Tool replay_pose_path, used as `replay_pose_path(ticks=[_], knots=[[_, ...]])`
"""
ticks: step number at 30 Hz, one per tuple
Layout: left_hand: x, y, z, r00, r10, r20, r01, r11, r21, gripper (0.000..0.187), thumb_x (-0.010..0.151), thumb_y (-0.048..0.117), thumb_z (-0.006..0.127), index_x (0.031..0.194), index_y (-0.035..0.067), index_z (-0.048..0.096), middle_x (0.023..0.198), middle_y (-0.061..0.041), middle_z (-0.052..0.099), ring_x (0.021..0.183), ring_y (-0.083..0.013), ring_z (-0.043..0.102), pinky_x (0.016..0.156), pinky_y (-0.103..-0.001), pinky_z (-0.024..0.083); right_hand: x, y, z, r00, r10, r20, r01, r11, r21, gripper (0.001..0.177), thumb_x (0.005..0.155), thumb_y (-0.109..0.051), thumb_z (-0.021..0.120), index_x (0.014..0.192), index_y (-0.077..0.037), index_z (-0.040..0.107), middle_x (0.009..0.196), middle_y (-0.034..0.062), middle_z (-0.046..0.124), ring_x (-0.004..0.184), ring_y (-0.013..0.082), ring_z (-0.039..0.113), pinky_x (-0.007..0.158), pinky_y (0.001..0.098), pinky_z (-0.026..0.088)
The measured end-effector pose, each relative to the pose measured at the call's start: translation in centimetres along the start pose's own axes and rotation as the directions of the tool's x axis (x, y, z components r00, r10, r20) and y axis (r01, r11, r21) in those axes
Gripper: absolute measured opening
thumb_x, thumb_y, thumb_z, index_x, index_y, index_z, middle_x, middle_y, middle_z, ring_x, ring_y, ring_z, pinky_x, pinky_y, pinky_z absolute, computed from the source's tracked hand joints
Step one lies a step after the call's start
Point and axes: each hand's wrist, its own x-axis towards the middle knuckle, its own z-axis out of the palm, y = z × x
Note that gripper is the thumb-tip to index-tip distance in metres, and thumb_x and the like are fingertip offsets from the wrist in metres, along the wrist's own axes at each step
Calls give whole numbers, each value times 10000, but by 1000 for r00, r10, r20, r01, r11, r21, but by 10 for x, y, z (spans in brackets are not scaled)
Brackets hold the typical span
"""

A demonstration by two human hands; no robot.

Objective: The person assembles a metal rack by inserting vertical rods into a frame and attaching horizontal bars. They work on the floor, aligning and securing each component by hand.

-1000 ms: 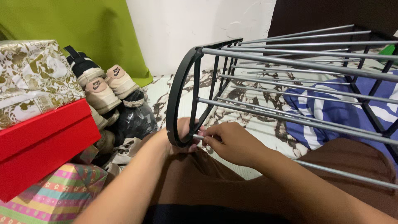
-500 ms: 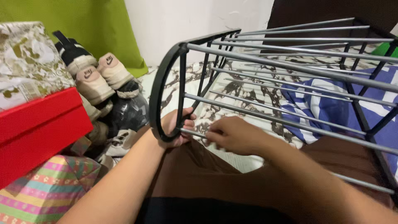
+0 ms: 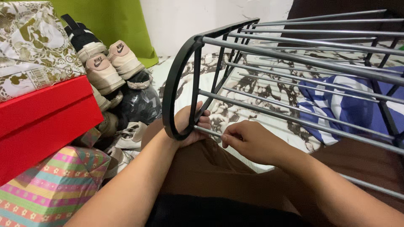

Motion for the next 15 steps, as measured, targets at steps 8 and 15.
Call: replay_pose_path(ticks=[8,15], knots=[[3,0,-7,1000,17,19,-17,999,29,316,1056,386,447,888,124,499,639,48,437,550,-90,430,593,-269,416,6,-3,4,996,-73,-56,72,997,-14,288,941,-309,612,886,-88,788,667,85,705,610,194,636,629,365,506],[2,-2,-6,1000,21,-22,-18,994,106,316,1059,382,451,879,127,502,652,56,446,547,-81,410,578,-255,385,5,-8,3,997,-53,-49,50,997,-60,278,935,-290,603,886,-75,772,644,106,690,582,217,626,620,378,497]])
